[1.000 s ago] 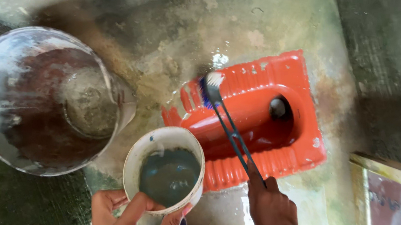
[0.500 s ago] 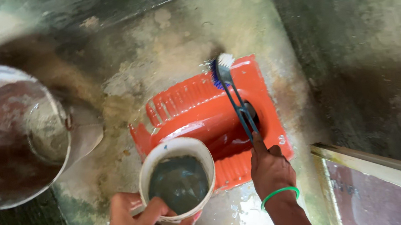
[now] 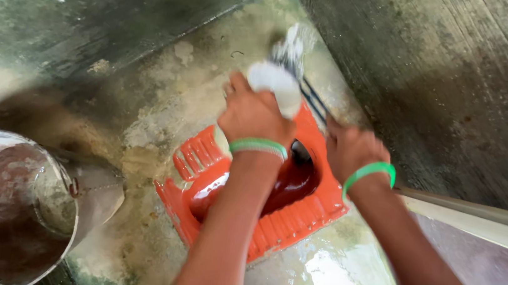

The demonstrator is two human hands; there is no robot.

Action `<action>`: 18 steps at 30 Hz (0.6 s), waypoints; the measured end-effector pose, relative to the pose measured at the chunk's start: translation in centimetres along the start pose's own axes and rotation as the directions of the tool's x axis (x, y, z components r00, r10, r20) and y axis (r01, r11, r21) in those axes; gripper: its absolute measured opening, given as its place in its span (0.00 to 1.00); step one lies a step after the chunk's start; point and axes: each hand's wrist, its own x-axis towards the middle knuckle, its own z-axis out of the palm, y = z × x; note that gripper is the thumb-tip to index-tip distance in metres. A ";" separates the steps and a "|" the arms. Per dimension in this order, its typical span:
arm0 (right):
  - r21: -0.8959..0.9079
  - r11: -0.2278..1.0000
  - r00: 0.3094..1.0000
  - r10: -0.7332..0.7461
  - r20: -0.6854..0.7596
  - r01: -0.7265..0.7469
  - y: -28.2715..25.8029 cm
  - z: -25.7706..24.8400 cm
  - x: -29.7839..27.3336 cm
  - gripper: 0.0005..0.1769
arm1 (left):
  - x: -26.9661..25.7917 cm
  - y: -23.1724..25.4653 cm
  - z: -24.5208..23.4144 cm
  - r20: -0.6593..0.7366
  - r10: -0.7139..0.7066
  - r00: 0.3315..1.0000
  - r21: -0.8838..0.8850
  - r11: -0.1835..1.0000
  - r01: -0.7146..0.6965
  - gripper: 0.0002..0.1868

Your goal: The person cleans a red squat toilet by repeatedly scooping water from a bucket with a small cup and pouring it into the bowl, then scrubbing with a long-handled brush. They also use a yellow cup to rinse the toilet and floor area.

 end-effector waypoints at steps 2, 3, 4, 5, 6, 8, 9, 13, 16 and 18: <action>0.038 0.999 0.999 0.011 -0.044 -0.010 -0.4 -1.8 1.5 0.23 | 2.1 0.1 -0.7 -0.081 0.003 0.997 -0.038 0.999 -0.006 0.12; 0.060 0.998 0.998 -0.001 -0.064 0.005 -0.7 -2.5 2.0 0.24 | 2.9 0.1 -1.1 -0.128 0.007 0.992 -0.055 0.998 -0.014 0.13; 0.078 0.997 0.997 -0.011 -0.078 0.017 -0.8 -2.9 2.1 0.25 | 3.3 -0.1 -1.4 -0.167 0.008 0.986 -0.073 0.997 -0.021 0.14; 0.094 0.995 0.996 -0.026 -0.089 0.035 -1.0 -3.1 2.1 0.25 | 3.6 -0.5 -1.7 -0.173 -0.021 0.985 -0.139 0.990 -0.003 0.16; 0.109 0.993 0.994 -0.044 -0.100 0.055 -1.0 -3.2 1.9 0.25 | 3.8 -0.9 -1.9 -0.177 -0.053 0.983 -0.206 0.978 0.016 0.19; 0.098 0.994 0.997 -0.033 -0.075 0.041 -1.0 -3.0 1.1 0.25 | 3.8 -1.4 -2.4 -0.164 -0.073 0.984 -0.287 0.958 0.024 0.23; 0.071 0.997 0.999 -0.005 -0.039 0.008 -1.2 -2.6 0.6 0.26 | 3.4 -1.8 -2.6 -0.150 -0.062 0.987 -0.303 0.953 0.014 0.24; 0.085 0.996 0.999 0.040 0.023 -0.041 -1.4 0.1 -2.1 0.27 | -0.1 -3.2 -2.5 -0.174 0.029 0.984 -0.306 0.949 -0.082 0.26; 0.047 0.995 0.991 0.079 0.105 -0.084 -0.9 3.1 -4.5 0.28 | -3.2 -4.6 -1.7 -0.146 0.026 0.989 -0.414 0.906 -0.085 0.23; 0.031 0.997 0.991 0.060 0.120 -0.064 -0.4 5.1 -5.9 0.28 | -4.5 -5.5 -1.1 -0.166 0.047 0.985 -0.447 0.887 -0.118 0.22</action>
